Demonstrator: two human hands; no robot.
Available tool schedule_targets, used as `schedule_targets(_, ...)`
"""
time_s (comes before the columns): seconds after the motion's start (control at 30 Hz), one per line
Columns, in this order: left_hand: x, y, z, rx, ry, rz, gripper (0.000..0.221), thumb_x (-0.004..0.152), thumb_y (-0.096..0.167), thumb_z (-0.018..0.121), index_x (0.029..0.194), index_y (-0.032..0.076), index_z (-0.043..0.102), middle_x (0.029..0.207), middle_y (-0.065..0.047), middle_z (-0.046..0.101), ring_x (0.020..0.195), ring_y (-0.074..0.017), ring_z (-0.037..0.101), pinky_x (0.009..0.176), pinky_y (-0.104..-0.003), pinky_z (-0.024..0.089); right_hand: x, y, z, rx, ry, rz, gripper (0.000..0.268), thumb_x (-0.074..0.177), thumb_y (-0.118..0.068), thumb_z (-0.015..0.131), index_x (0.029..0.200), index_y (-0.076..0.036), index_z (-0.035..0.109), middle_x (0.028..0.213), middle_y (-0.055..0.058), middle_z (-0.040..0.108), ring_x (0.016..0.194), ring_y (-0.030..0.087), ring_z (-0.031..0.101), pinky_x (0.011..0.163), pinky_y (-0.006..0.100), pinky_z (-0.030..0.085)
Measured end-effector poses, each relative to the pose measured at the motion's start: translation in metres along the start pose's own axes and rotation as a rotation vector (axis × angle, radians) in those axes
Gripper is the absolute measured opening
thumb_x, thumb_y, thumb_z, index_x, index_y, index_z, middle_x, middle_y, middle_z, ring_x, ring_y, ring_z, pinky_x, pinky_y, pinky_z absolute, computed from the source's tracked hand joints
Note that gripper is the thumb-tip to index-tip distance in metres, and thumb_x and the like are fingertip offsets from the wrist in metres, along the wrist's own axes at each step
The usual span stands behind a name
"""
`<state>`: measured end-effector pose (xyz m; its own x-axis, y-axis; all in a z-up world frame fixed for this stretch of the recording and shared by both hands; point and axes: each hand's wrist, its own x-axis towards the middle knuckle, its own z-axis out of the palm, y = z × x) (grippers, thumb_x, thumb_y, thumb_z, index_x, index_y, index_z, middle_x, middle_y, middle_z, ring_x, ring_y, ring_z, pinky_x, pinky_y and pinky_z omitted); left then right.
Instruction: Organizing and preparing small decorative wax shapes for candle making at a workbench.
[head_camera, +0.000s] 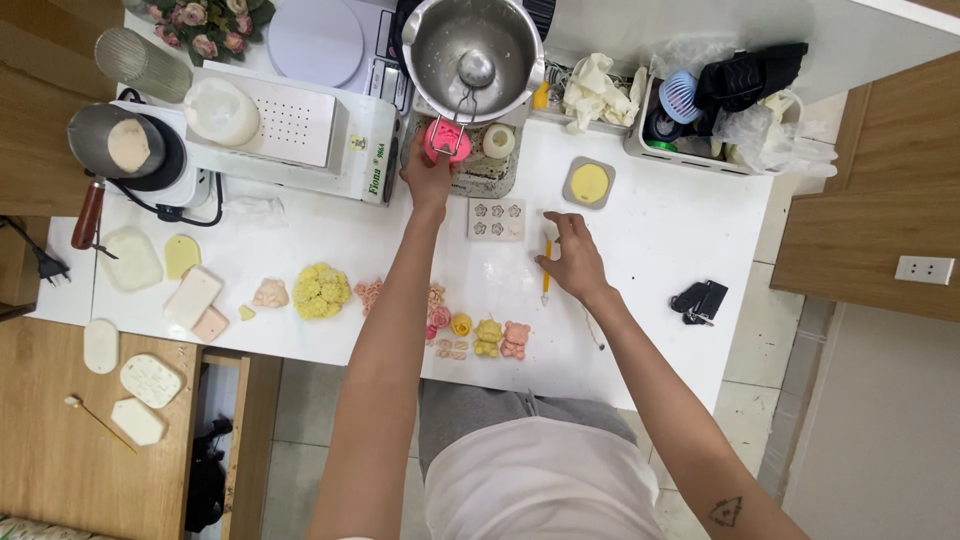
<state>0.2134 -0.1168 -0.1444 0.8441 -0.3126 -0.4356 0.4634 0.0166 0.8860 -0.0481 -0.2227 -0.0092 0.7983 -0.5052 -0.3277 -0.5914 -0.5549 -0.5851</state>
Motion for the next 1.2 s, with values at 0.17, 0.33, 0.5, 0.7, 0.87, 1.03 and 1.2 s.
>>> schedule_targets(0.17, -0.008, -0.008, -0.010, 0.354, 0.136, 0.233, 0.069, 0.095, 0.011, 0.072, 0.155, 0.007, 0.038, 0.135, -0.013, 0.055, 0.120, -0.0244, 0.055, 0.104, -0.036, 0.049, 0.029, -0.003, 0.017, 0.023, 0.005, -0.094, 0.095, 0.066, -0.011, 0.089, 0.149, -0.008, 0.043, 0.143, 0.015, 0.047, 0.125, 0.034, 0.053, 0.102, 0.040, 0.051)
schedule_targets(0.33, -0.053, -0.008, -0.024, 0.516, 0.166, 0.176, 0.067, 0.091, 0.020, 0.080, 0.143, 0.000, 0.041, 0.133, -0.016, 0.054, 0.122, -0.0291, 0.039, 0.106, -0.039, 0.035, 0.045, -0.009, 0.035, -0.063, 0.002, -0.207, 0.102, 0.060, -0.014, 0.093, 0.148, -0.006, 0.042, 0.148, 0.016, 0.044, 0.131, 0.036, 0.045, 0.106, 0.043, 0.045)
schedule_targets(0.5, -0.109, -0.040, -0.044, 0.531, -0.001, -0.086, 0.058, 0.090, 0.020, 0.073, 0.140, 0.003, 0.050, 0.128, -0.016, 0.054, 0.104, -0.0233, 0.064, 0.092, -0.034, 0.051, 0.050, -0.009, 0.043, -0.125, 0.037, -0.208, 0.086, 0.064, -0.017, 0.094, 0.135, -0.002, 0.049, 0.134, 0.019, 0.048, 0.126, 0.039, 0.049, 0.107, 0.044, 0.047)
schedule_targets(0.7, -0.121, -0.046, -0.032, 0.316, -0.090, -0.238, 0.058, 0.091, 0.020, 0.069, 0.143, 0.000, 0.050, 0.116, -0.010, 0.070, 0.103, -0.0190, 0.064, 0.089, -0.031, 0.051, 0.048, -0.007, 0.056, 0.181, 0.040, 0.043, 0.080, 0.064, -0.011, 0.089, 0.132, 0.000, 0.049, 0.124, 0.020, 0.047, 0.107, 0.033, 0.061, 0.092, 0.037, 0.058)
schedule_targets(0.87, -0.114, -0.061, -0.039, 0.349, -0.114, -0.240, 0.051, 0.093, 0.020, 0.069, 0.137, -0.003, 0.059, 0.116, -0.010, 0.071, 0.106, -0.0181, 0.065, 0.092, -0.029, 0.051, 0.050, 0.021, 0.079, 0.703, 0.007, 0.310, 0.065, 0.077, -0.008, 0.079, 0.137, -0.002, 0.055, 0.122, 0.011, 0.058, 0.103, 0.019, 0.065, 0.089, 0.032, 0.059)
schedule_targets(1.03, -0.111, -0.047, -0.052, 0.321, -0.109, -0.173, 0.048, 0.093, 0.019, 0.070, 0.133, -0.005, 0.063, 0.116, -0.010, 0.072, 0.107, -0.0179, 0.066, 0.095, -0.030, 0.052, 0.047, 0.003, 0.071, 1.007, -0.008, 0.420, 0.055, 0.086, -0.005, 0.070, 0.140, -0.004, 0.059, 0.124, 0.007, 0.059, 0.103, 0.014, 0.063, 0.088, 0.033, 0.057)
schedule_targets(1.2, -0.095, -0.022, -0.063, -0.019, -0.040, -0.328, 0.039, 0.095, 0.013, 0.066, 0.131, 0.000, 0.056, 0.116, -0.008, 0.063, 0.103, -0.0183, 0.063, 0.093, -0.036, 0.059, 0.059, -0.032, 0.062, 1.147, 0.023, 0.371, 0.058, 0.088, -0.004, 0.065, 0.144, -0.006, 0.049, 0.132, 0.006, 0.061, 0.110, 0.016, 0.064, 0.093, 0.036, 0.056)
